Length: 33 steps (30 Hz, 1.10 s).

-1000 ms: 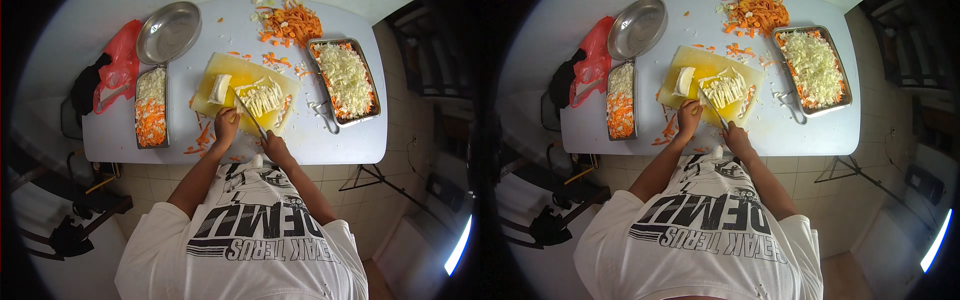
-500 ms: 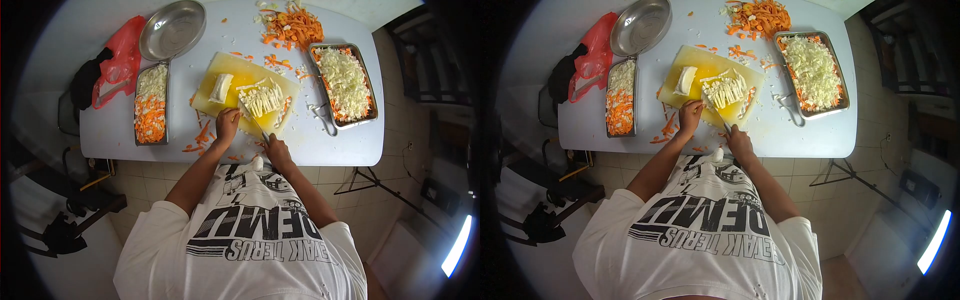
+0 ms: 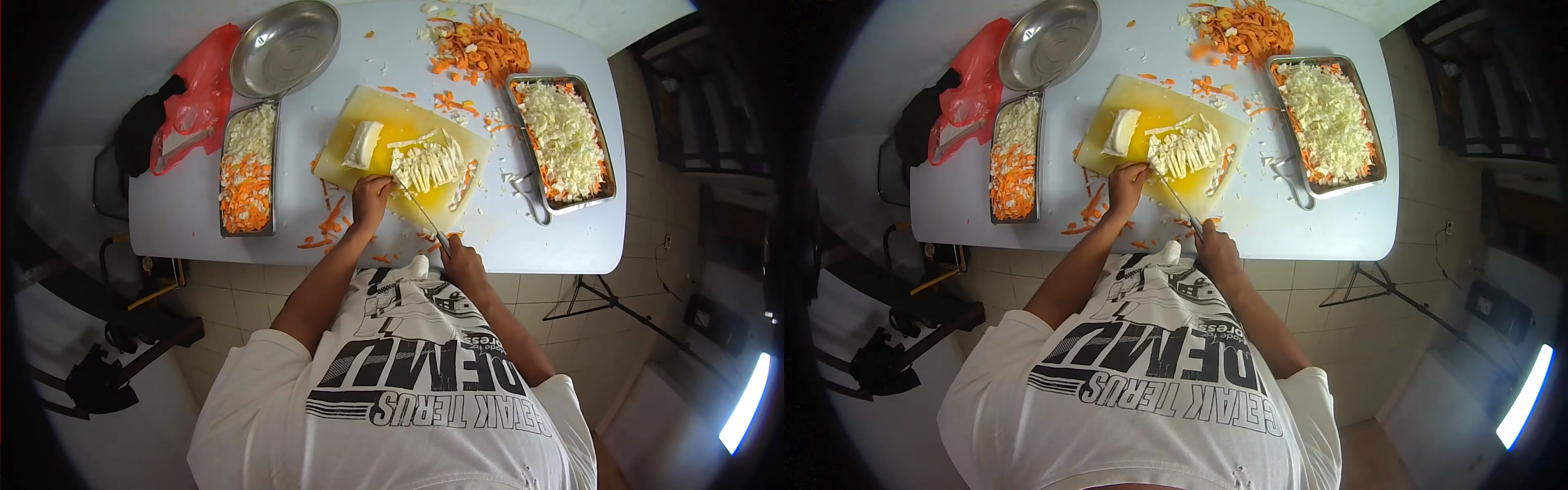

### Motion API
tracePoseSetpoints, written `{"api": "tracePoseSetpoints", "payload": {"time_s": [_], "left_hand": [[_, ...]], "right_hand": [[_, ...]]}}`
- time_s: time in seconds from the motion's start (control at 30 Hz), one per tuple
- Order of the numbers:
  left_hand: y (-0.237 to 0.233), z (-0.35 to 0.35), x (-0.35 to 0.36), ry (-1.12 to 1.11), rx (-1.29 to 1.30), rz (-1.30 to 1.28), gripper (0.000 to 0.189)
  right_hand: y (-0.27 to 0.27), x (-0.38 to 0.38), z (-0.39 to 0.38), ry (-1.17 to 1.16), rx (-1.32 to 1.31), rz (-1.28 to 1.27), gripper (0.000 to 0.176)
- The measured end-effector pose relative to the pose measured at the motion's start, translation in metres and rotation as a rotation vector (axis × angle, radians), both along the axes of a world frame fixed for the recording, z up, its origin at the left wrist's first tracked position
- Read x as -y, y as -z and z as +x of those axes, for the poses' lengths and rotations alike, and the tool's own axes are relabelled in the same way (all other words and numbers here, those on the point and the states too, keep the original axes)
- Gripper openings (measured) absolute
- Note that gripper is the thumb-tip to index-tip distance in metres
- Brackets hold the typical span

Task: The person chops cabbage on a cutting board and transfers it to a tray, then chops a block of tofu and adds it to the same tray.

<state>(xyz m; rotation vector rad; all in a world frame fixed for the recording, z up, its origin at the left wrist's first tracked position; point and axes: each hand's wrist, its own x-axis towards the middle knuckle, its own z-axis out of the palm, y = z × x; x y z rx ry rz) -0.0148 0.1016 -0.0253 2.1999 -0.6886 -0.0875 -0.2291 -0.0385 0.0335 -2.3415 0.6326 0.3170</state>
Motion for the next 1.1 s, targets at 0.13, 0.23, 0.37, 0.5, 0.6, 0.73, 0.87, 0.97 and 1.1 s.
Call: {"api": "tracePoseSetpoints", "payload": {"time_s": [0.13,0.23,0.37,0.5,0.6,0.73,0.87,0.97,1.1], "left_hand": [[-0.005,-0.001,0.002,0.0,0.027,0.027,0.015],[-0.005,-0.005,0.001,0.005,0.036,0.038,0.014],[-0.003,-0.003,-0.001,0.025,-0.006,0.012,0.014],[0.002,-0.003,-0.001,-0.006,0.016,-0.007,0.015],[0.006,-0.007,0.0,-0.071,-0.04,-0.07,0.016],[-0.001,-0.011,0.003,-0.084,-0.143,-0.136,0.014],[0.003,-0.02,0.001,-0.162,-0.028,-0.186,0.02],[-0.034,-0.029,0.003,-0.143,0.138,-0.131,0.029],[-0.067,-0.03,0.014,0.185,0.181,-0.01,0.028]], "right_hand": [[0.003,-0.004,0.002,0.001,-0.058,-0.012,0.03],[0.003,-0.008,0.012,0.027,-0.075,-0.008,0.03],[0.019,-0.01,0.037,0.073,-0.054,0.049,0.028],[0.021,0.009,0.03,0.004,0.054,0.102,0.027],[0.009,0.019,0.0,-0.038,0.099,0.062,0.026],[-0.031,0.038,-0.036,0.002,0.109,0.087,0.028],[-0.036,0.081,-0.052,-0.03,0.089,0.02,0.032],[-0.038,0.13,-0.038,-0.228,0.046,-0.147,0.038],[-0.034,0.189,0.025,-0.582,0.103,-0.273,0.038]]}}
